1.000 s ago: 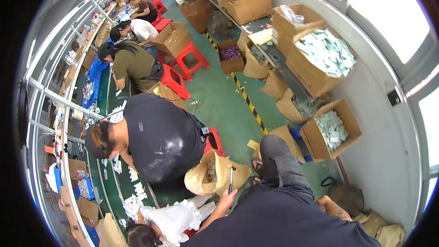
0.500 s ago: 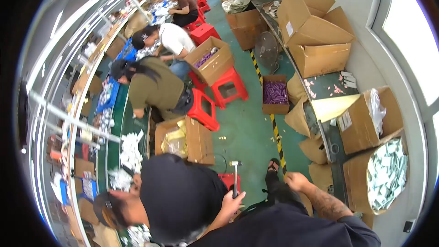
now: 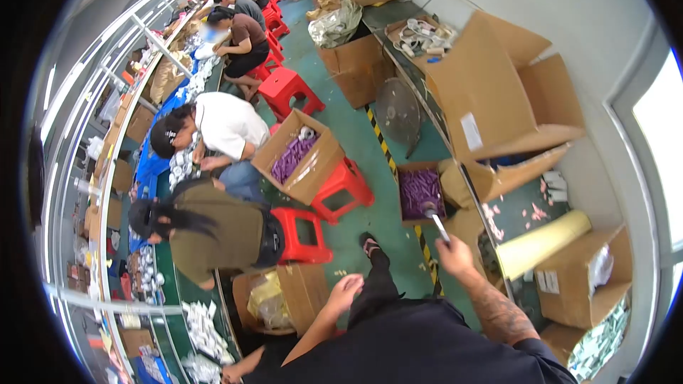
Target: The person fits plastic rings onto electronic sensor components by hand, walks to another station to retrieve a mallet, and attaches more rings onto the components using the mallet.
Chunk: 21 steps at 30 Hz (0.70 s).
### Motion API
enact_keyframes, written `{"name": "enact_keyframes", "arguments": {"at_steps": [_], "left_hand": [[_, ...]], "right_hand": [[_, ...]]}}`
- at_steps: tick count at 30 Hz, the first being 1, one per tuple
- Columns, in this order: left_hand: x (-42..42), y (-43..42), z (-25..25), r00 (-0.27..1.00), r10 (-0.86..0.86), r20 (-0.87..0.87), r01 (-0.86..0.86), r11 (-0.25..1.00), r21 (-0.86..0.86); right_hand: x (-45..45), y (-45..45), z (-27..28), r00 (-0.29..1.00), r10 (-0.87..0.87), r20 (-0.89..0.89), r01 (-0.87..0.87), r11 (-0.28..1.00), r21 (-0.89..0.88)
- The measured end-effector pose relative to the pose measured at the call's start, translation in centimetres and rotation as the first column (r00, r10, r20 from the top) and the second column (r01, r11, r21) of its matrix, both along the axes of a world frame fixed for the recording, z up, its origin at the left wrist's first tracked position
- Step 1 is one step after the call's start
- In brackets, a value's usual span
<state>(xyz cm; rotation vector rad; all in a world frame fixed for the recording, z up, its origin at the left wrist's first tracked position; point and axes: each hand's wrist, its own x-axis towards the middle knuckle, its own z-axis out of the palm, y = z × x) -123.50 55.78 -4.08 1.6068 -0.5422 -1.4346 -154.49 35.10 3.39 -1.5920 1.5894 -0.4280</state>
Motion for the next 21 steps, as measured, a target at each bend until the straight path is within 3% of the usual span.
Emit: {"name": "enact_keyframes", "arguments": {"at_steps": [1,2,4,6,8,10,12,14,15,16,18,19,21], "left_hand": [[3.1,-2.1,-2.2,1.000,-0.011,-0.003,0.011,1.000,-0.010],[5.9,-3.5,-3.8,0.988,-0.019,0.156,0.014,0.999,0.031],[11.1,-6.0,-3.5,0.914,-0.079,0.398,0.029,0.991,0.130],[15.6,-10.6,-3.5,0.927,-0.034,0.375,0.018,0.999,0.045],[19.8,-16.2,-1.9,0.974,0.072,0.216,-0.074,0.997,0.000],[23.7,-21.5,-2.8,0.944,0.072,0.323,-0.049,0.996,-0.079],[25.9,-26.9,0.2,0.962,0.105,0.251,-0.089,0.993,-0.074],[27.7,-31.4,-1.6,0.956,0.126,0.266,-0.111,0.991,-0.070],[28.4,-33.3,-3.0,0.931,0.160,0.327,-0.135,0.986,-0.099],[28.9,-34.9,-4.0,0.903,0.194,0.383,-0.158,0.980,-0.123],[28.8,-38.4,-2.1,0.920,0.251,0.300,-0.236,0.968,-0.084],[28.5,-40.2,-1.3,0.920,0.315,0.232,-0.308,0.949,-0.067],[28.3,-43.6,-1.0,0.915,0.352,0.196,-0.352,0.935,-0.038]], "right_hand": [[-1.0,-2.4,-0.9,0.986,0.019,-0.166,-0.019,1.000,0.000],[-1.7,-3.8,-1.3,0.942,0.037,-0.333,-0.032,0.999,0.020],[-2.1,-5.6,-3.4,0.908,-0.035,-0.417,0.068,0.996,0.063],[0.1,-7.1,-3.5,0.910,-0.089,-0.405,0.151,0.981,0.125],[4.6,-10.2,-1.8,0.946,-0.141,-0.293,0.201,0.962,0.187],[10.7,-14.5,1.3,0.960,-0.141,-0.240,0.175,0.977,0.125],[15.3,-19.5,1.2,0.987,-0.104,-0.126,0.108,0.994,0.022],[18.9,-24.9,-2.1,1.000,-0.007,-0.030,0.000,0.972,-0.234],[21.0,-27.9,-0.2,0.959,-0.027,0.281,0.004,0.997,0.081],[23.8,-31.1,3.4,0.830,-0.148,0.537,-0.083,0.920,0.383],[29.6,-35.6,10.2,0.674,-0.301,0.674,-0.175,0.822,0.542],[31.4,-38.7,11.4,0.699,-0.296,0.651,-0.182,0.807,0.562],[35.3,-44.9,11.5,0.661,-0.108,0.742,-0.398,0.788,0.469]]}}
